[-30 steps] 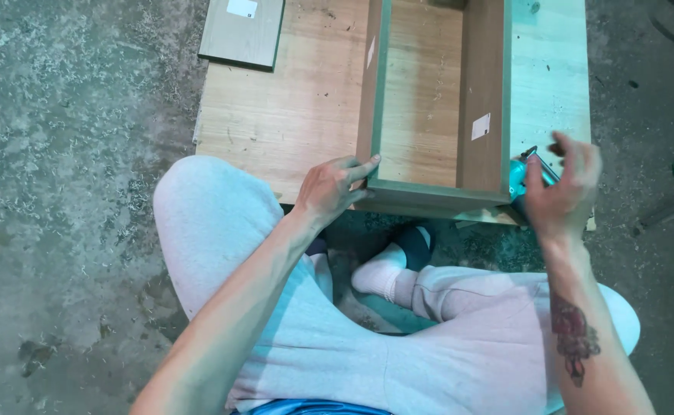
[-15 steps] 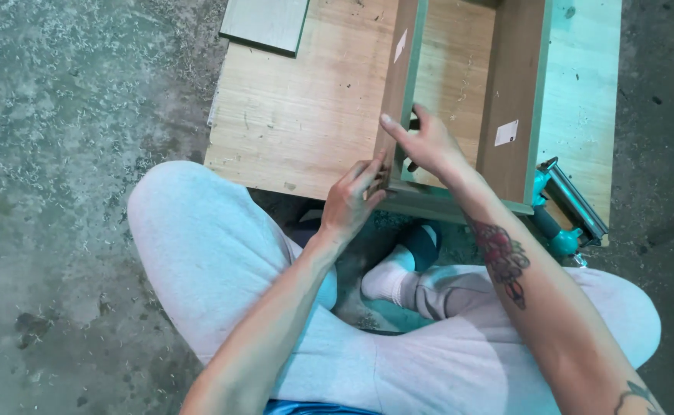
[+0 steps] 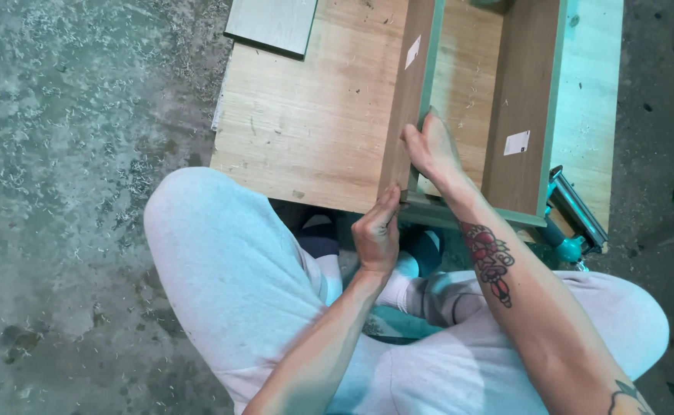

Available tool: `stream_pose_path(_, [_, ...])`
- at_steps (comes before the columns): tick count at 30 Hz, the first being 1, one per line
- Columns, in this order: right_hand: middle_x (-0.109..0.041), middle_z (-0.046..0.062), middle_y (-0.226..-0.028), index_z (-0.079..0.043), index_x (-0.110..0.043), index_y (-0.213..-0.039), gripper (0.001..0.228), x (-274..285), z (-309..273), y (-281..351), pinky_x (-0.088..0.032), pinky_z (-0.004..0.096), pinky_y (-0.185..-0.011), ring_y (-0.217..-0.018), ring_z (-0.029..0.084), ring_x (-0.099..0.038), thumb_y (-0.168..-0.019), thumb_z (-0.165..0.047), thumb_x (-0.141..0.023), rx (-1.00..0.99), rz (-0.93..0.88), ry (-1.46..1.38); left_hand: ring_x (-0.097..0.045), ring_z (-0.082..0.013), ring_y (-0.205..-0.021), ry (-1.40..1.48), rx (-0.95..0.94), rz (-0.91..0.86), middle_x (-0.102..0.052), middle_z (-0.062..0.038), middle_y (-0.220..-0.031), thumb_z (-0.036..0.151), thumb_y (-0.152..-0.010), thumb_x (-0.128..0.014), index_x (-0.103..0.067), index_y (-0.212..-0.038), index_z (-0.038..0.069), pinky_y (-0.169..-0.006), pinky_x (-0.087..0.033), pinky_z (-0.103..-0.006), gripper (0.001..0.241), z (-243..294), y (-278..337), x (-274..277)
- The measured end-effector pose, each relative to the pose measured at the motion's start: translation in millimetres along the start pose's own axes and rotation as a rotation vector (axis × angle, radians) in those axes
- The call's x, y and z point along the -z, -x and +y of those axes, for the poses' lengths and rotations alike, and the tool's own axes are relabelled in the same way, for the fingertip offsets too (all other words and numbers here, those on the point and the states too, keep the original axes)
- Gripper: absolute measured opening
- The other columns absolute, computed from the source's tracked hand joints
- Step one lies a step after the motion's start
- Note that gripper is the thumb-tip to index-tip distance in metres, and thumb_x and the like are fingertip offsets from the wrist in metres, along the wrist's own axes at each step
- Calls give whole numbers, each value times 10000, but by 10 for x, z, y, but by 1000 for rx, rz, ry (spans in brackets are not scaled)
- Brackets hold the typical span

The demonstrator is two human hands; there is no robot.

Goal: Assemble a wooden box by aligning panels and fastening them with a pneumatic nail gun.

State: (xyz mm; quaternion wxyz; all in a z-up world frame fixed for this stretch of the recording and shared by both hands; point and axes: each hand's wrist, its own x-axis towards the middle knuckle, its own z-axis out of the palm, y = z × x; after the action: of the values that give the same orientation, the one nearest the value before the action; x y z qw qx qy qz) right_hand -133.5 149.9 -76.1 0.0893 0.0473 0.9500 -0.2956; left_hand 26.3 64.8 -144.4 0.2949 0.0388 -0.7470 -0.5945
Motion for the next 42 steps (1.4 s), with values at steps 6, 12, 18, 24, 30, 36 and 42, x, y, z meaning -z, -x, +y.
stream_pose_path(6, [-665,361,-972,94,-652,-978,445,66,-170,133,-448,604,-773,-1038,514,-661,-825,-323,-627,-34,-23,-30,-723,-252,-1093,22,24,32,-766,-60,-1187,13,-967,-653,-763,-1201,166,-870,-632,-365,300,6,14,-27])
stream_pose_path(12, [-679,350,-999,93,-649,-992,459,79,-146,113,-457,609,-798,-1058,502,-663,-831,-337,-637,-56,-22,-13,-736,-218,-1071,-18,34,6,-775,-22,-1162,14,-955,-655,-773,-1182,195,-869,-632,-352,314,-18,7,-8])
stream_pose_path(18, [-672,322,-898,64,-665,-888,412,52,-106,87,-461,582,-762,-962,487,-681,-811,-341,-651,-50,-6,-13,-736,-227,-1068,-27,40,0,-772,-4,-1174,60,-985,-635,-771,-1183,210,-865,-628,-365,284,-14,15,1])
stream_pose_path(24, [-658,326,-854,76,-650,-852,403,56,-114,110,-476,573,-747,-888,471,-683,-835,-327,-650,-19,2,-4,-743,-221,-1045,-24,55,14,-779,5,-1151,70,-979,-651,-776,-1172,228,-843,-632,-366,279,22,-11,11])
stream_pose_path(30, [-663,338,-911,40,-631,-943,397,41,-31,90,-411,607,-709,-976,502,-668,-864,-350,-632,-48,-10,9,-753,-190,-1013,-69,44,26,-791,29,-1106,48,-956,-670,-789,-1139,246,-833,-632,-341,295,-1,-25,18])
stream_pose_path(36, [-677,339,-1005,-25,-582,-1071,423,37,8,192,-493,613,-825,-1070,502,-658,-967,-435,-595,-53,-2,0,-748,-191,-1021,-24,56,53,-787,21,-1112,46,-939,-705,-781,-1161,268,-807,-648,-355,322,50,-49,36])
stream_pose_path(42, [-639,387,-1223,29,-584,-1331,665,352,-300,538,-478,686,-944,-1164,567,-598,-1097,-573,-428,-8,-94,76,-760,-183,-993,-66,22,56,-793,35,-1098,82,-949,-711,-788,-1137,255,-807,-644,-335,266,95,-101,77])
